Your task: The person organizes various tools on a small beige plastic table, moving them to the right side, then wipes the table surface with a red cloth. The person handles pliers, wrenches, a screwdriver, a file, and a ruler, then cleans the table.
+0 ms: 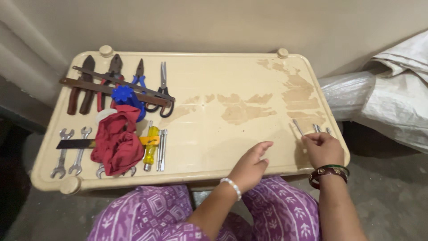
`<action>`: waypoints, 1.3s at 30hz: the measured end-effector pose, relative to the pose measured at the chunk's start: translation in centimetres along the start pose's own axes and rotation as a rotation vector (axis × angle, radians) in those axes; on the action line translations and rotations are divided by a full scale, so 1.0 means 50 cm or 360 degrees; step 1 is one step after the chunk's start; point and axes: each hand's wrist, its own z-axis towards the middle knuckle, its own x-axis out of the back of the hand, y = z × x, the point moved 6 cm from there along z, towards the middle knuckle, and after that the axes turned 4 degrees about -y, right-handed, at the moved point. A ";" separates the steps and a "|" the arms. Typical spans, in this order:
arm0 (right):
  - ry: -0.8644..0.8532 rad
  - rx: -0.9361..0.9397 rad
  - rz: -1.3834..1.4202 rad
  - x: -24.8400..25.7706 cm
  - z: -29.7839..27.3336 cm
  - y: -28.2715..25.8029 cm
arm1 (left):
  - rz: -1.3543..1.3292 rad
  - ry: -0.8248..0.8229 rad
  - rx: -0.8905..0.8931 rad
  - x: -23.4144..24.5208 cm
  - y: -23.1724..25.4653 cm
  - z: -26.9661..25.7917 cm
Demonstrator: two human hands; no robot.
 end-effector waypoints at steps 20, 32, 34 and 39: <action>0.0301 -0.0317 -0.0505 0.033 0.016 0.087 | 0.0440 -0.0169 0.0020 -0.131 0.007 0.080; 0.0333 0.0110 -0.0390 0.018 -0.009 -0.023 | 0.0333 0.0413 -0.0092 0.016 -0.034 0.014; 0.0168 0.0294 -0.0125 -0.004 -0.021 -0.075 | 0.0281 0.0590 -0.0117 0.059 -0.043 -0.002; -0.0179 0.0772 0.0244 -0.127 -0.118 -0.236 | -0.0037 0.0853 -0.0081 0.159 -0.021 -0.054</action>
